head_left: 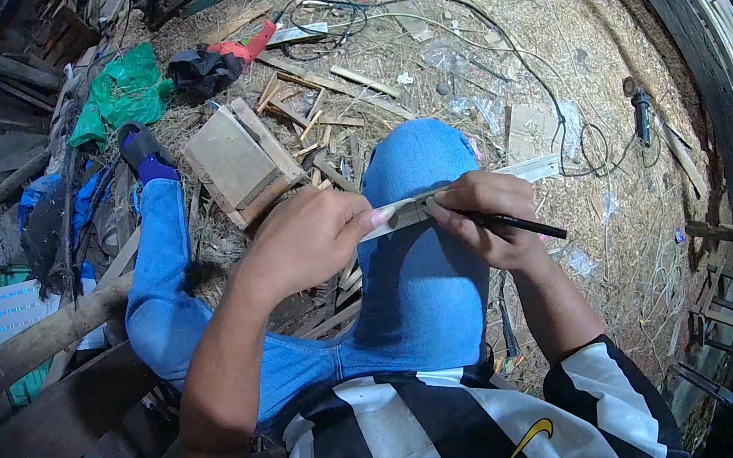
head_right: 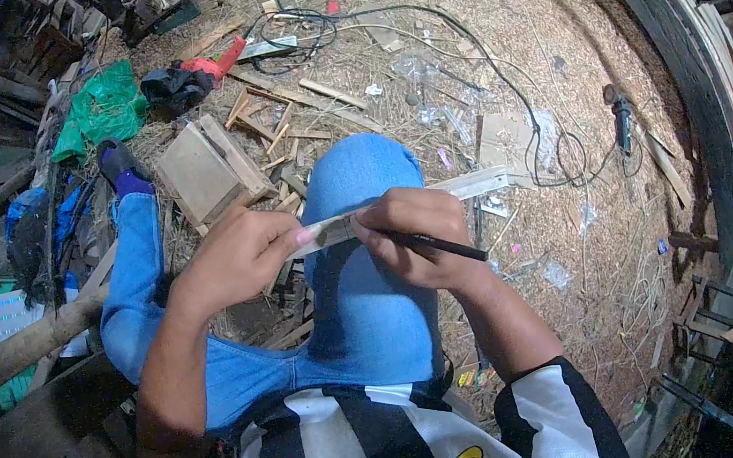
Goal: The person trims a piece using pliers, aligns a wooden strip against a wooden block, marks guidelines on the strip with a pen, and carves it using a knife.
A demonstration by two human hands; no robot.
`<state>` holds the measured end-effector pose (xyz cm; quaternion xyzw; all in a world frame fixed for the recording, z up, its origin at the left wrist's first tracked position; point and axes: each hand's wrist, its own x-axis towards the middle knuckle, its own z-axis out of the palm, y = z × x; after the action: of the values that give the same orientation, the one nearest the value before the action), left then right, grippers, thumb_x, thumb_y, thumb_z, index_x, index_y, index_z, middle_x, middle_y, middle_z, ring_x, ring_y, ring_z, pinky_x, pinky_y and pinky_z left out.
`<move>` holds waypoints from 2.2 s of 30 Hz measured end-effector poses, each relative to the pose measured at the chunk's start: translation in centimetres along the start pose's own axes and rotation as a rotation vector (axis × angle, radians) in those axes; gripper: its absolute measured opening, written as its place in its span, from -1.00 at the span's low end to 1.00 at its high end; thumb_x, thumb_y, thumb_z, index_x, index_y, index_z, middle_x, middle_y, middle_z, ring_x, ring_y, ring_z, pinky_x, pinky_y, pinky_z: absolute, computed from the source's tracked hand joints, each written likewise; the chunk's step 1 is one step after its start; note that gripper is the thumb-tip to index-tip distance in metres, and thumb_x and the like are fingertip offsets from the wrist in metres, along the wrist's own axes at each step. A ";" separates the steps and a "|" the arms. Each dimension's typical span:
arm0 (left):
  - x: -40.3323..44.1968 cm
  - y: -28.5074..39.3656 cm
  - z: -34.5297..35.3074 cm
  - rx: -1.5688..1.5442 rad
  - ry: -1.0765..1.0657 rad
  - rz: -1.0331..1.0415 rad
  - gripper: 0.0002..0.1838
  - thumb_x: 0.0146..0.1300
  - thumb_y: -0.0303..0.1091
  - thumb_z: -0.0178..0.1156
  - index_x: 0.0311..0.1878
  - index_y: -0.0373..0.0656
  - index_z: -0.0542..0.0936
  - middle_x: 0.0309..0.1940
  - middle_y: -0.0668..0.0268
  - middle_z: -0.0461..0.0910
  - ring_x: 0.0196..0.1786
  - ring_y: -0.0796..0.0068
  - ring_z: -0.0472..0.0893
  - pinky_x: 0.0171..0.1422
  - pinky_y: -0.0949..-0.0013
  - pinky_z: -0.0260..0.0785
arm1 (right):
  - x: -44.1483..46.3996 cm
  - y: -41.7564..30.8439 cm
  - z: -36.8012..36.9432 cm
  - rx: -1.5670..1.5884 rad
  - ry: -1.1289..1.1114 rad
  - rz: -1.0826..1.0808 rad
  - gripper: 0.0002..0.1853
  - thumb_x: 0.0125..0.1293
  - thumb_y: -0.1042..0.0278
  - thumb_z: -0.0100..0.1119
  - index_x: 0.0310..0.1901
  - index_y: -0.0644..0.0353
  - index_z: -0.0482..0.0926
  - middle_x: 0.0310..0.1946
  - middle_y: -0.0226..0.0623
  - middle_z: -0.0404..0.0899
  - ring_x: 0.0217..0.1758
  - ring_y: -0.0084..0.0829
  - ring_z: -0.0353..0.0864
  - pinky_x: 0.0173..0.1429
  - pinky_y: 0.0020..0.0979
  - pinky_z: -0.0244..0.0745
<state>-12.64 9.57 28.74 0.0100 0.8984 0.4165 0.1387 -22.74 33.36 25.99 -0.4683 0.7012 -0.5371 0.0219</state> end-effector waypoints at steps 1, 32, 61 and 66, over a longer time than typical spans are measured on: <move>0.0 0.1 -0.1 0.000 0.000 -0.001 -0.57 0.50 -0.09 0.18 -0.35 -0.30 0.61 -0.60 -0.01 0.49 -0.51 0.00 0.52 -0.33 0.05 0.34 | 0.0 0.1 0.1 -0.002 -0.007 -0.009 -0.90 0.15 0.59 0.45 -0.32 0.34 0.68 -0.51 -0.15 0.65 -0.47 -0.27 0.70 -0.38 -0.33 0.54; 0.2 0.7 -0.5 0.004 -0.075 -0.116 -0.57 0.50 -0.08 0.18 -0.32 -0.31 0.63 -0.56 0.00 0.51 -0.44 0.05 0.50 -0.30 0.03 0.36 | 0.2 0.2 0.3 0.017 -0.016 -0.005 -0.90 0.17 0.58 0.42 -0.31 0.31 0.66 -0.52 -0.17 0.60 -0.49 -0.19 0.65 -0.41 -0.26 0.48; 0.2 0.6 -0.3 0.015 -0.071 -0.082 -0.57 0.51 -0.10 0.18 -0.33 -0.33 0.59 -0.62 0.06 0.47 -0.52 0.26 0.43 -0.32 0.11 0.34 | 0.2 0.0 -1.1 0.189 -0.125 0.092 -0.89 0.20 0.48 0.35 -0.34 0.35 0.66 -0.51 -0.16 0.62 -0.47 -0.25 0.65 -0.36 -0.29 0.47; -0.8 -0.5 0.0 -0.040 0.030 -0.031 -0.59 0.51 -0.12 0.21 -0.33 -0.32 0.61 -0.62 0.18 0.50 -0.53 0.37 0.48 -0.35 0.19 0.34 | 0.1 -1.4 -1.6 0.239 0.158 0.143 -0.90 0.24 0.51 0.40 -0.29 0.35 0.68 -0.39 -0.17 0.70 -0.38 -0.39 0.68 -0.26 -0.37 0.52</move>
<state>-11.85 9.12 28.57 -0.0131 0.8920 0.4322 0.1318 -22.79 34.47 27.76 -0.3677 0.6632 -0.6491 0.0603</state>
